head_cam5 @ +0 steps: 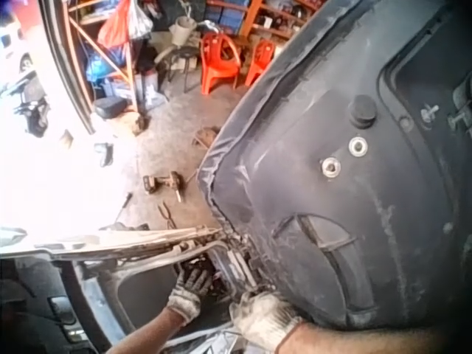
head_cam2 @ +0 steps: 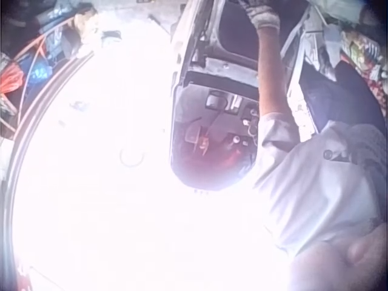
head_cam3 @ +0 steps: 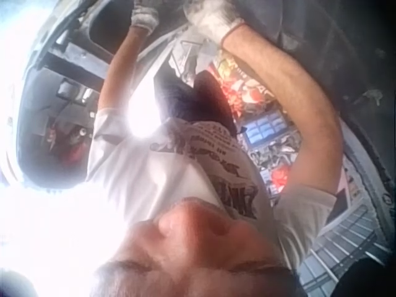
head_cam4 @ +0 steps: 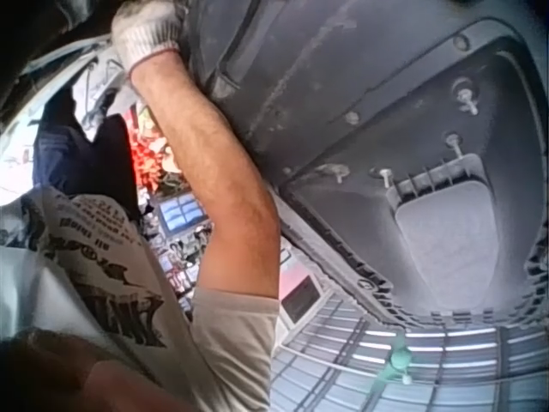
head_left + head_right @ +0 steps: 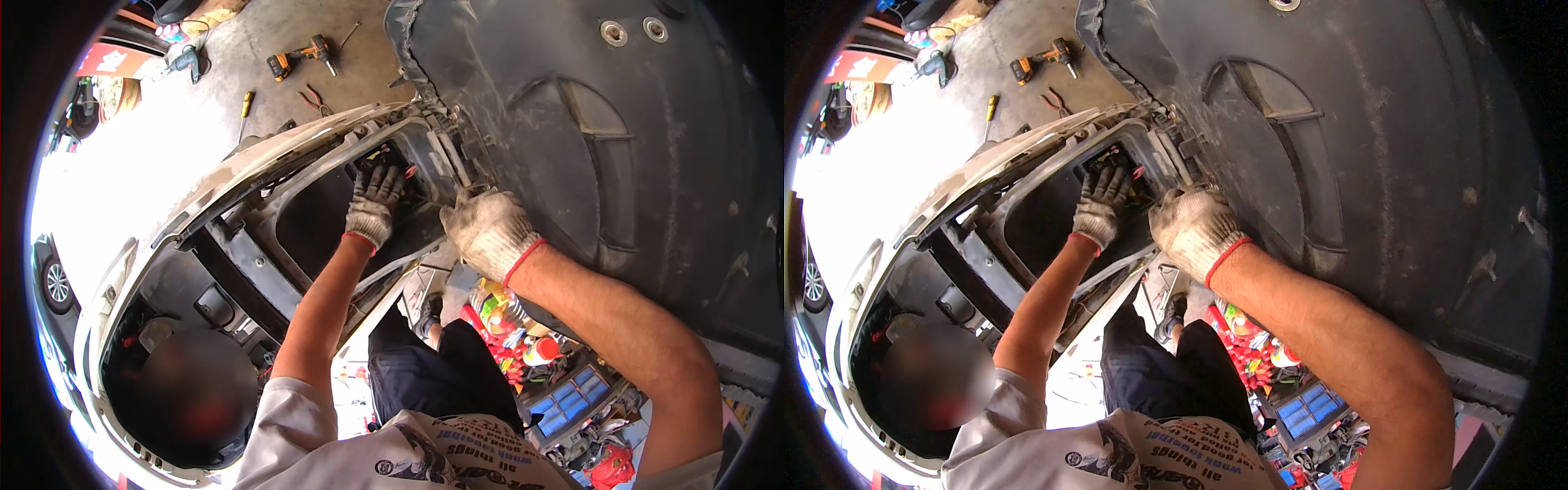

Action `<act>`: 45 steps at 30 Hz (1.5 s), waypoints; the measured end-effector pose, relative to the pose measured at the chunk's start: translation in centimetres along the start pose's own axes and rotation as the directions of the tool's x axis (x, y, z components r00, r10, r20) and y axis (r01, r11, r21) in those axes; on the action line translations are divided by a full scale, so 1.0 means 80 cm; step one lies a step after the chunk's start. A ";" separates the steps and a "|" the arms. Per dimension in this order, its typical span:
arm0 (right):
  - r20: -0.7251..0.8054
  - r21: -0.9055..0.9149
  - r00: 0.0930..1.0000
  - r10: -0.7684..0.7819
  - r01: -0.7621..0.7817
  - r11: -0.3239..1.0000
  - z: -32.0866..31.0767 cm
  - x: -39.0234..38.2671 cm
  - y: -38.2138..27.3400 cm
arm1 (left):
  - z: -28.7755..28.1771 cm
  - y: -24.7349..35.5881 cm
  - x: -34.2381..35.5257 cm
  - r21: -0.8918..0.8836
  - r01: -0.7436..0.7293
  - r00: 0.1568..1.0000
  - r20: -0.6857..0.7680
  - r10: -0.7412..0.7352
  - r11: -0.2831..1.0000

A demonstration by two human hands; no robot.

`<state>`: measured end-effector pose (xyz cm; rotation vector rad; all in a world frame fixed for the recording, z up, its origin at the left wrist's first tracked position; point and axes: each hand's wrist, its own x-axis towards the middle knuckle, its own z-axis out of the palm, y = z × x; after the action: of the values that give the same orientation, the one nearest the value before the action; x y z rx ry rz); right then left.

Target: Inspecting and repairing the internal electrical wiring and battery area of a scooter.

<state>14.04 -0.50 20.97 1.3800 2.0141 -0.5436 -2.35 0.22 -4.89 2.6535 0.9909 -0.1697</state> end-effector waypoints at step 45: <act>-0.061 -0.075 0.998 0.017 -0.022 0.997 -0.006 0.003 -0.002 | -0.095 0.040 -0.001 -0.365 0.283 0.944 0.269 -0.190 0.887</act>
<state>13.71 -0.11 21.17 1.3841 2.0456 -0.4170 -0.27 0.32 3.10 2.0869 1.1340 -0.2836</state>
